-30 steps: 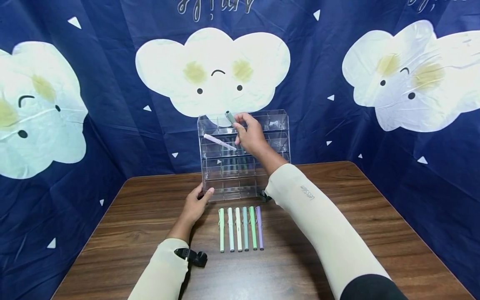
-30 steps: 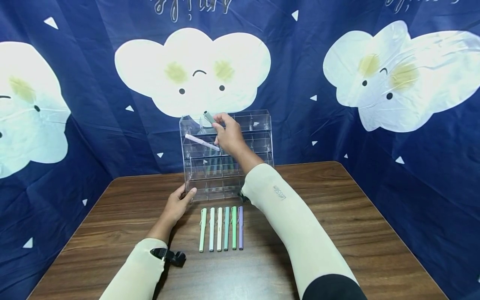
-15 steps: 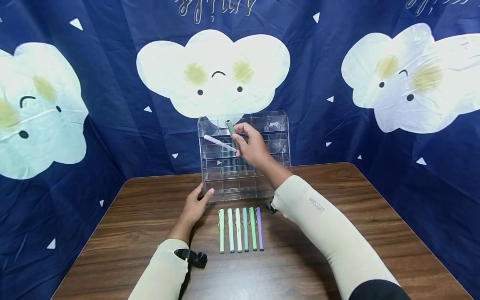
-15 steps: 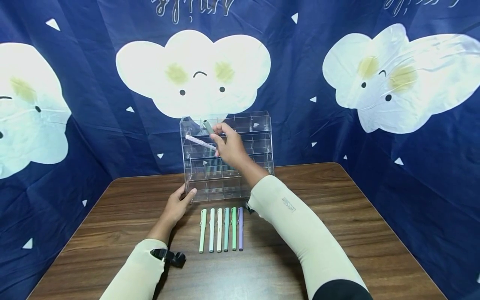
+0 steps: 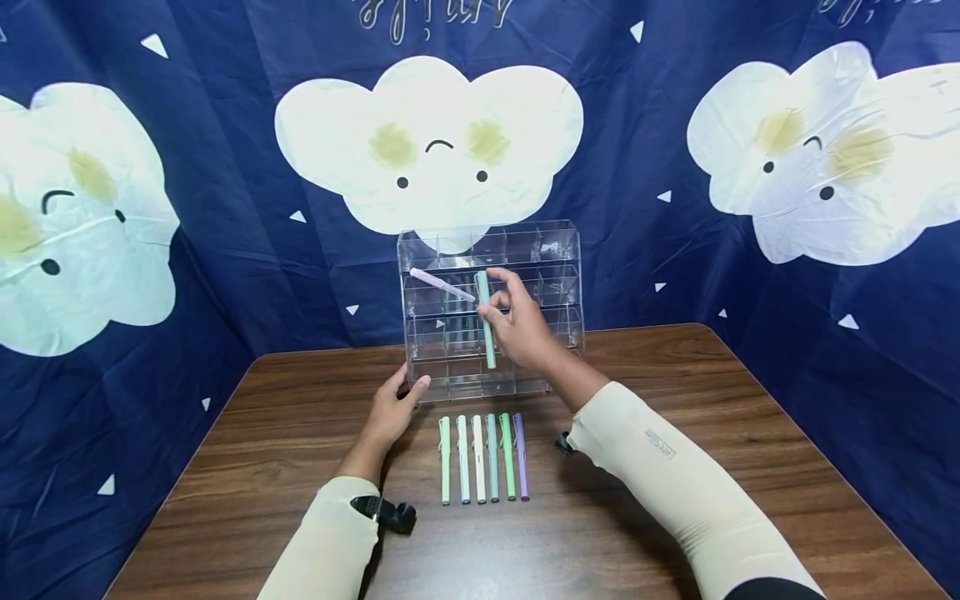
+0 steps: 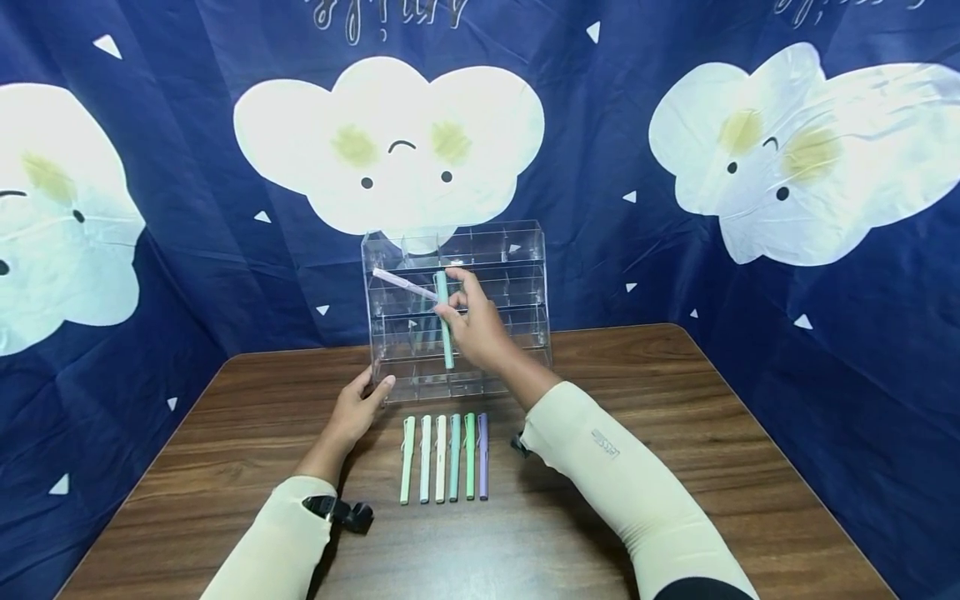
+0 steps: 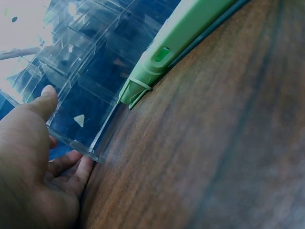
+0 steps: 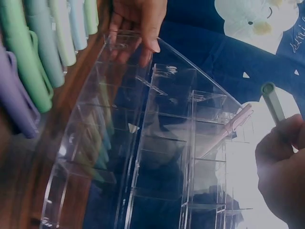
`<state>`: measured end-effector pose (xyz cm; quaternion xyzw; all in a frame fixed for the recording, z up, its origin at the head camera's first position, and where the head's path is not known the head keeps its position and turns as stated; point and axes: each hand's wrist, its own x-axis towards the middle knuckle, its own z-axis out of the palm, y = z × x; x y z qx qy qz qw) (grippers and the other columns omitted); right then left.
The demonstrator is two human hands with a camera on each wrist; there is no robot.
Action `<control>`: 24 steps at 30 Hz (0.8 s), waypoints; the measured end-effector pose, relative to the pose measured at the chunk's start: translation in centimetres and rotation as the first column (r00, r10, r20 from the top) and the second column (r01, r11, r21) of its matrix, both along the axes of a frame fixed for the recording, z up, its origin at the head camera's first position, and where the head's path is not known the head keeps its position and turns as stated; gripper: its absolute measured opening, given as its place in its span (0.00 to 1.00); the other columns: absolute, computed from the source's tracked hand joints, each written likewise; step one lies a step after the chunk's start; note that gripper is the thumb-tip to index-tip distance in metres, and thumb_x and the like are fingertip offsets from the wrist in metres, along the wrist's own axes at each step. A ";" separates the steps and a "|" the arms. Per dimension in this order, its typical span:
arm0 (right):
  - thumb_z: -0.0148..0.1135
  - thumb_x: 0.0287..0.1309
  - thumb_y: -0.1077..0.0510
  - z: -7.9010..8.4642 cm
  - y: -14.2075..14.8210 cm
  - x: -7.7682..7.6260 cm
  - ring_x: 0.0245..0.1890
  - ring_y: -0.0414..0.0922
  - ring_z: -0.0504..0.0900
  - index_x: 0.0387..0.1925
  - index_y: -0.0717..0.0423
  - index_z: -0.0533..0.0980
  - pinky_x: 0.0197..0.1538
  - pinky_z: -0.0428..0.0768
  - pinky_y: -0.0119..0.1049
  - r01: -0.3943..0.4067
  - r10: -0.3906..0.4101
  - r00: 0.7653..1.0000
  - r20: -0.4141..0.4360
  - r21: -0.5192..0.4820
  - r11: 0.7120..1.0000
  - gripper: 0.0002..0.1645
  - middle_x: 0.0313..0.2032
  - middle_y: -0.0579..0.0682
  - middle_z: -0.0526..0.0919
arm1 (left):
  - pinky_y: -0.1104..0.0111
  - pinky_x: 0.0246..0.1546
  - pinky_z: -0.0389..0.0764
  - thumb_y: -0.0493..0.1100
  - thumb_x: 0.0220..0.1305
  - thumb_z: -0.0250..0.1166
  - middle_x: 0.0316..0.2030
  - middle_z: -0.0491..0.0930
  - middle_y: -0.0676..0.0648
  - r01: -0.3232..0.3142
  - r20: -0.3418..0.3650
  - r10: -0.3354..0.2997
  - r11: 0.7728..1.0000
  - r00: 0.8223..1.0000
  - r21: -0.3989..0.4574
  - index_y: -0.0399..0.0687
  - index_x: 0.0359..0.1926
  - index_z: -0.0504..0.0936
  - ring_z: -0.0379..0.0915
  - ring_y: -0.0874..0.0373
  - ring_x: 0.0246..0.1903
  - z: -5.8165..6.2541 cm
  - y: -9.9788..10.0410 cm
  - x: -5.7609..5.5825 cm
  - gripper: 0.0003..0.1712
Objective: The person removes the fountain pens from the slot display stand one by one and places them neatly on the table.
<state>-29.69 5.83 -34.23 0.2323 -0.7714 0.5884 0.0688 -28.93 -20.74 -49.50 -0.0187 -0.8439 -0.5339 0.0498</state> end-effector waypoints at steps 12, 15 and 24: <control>0.59 0.78 0.69 -2.2 2.8 2.4 0.17 0.43 0.78 0.87 0.41 0.53 0.21 0.79 0.37 -0.111 0.109 0.986 0.129 0.006 0.994 0.47 0.42 0.54 0.72 | 0.43 0.71 0.79 0.63 0.81 0.63 0.75 0.76 0.33 0.006 0.000 -0.006 1.000 1.000 0.009 0.59 0.88 0.60 0.74 0.36 0.74 0.0 -0.1 0.1 0.44; 0.61 0.76 0.72 -2.7 3.4 2.8 0.17 0.43 0.80 0.87 0.44 0.53 0.20 0.77 0.35 -0.127 0.127 0.980 0.155 -0.008 0.992 0.48 0.41 0.54 0.72 | 0.43 0.71 0.79 0.64 0.80 0.63 0.75 0.75 0.33 0.008 0.006 -0.008 1.000 1.000 0.006 0.59 0.88 0.59 0.74 0.36 0.74 -0.1 -0.1 0.1 0.44; 0.68 0.67 0.75 -4.4 5.4 4.2 0.18 0.44 0.78 0.82 0.51 0.59 0.21 0.76 0.32 -0.129 0.130 0.958 0.257 -0.021 0.991 0.49 0.35 0.51 0.78 | 0.44 0.72 0.78 0.62 0.81 0.63 0.75 0.76 0.32 0.012 0.002 -0.012 1.000 1.000 0.013 0.58 0.88 0.60 0.74 0.37 0.74 0.0 -0.1 0.0 0.43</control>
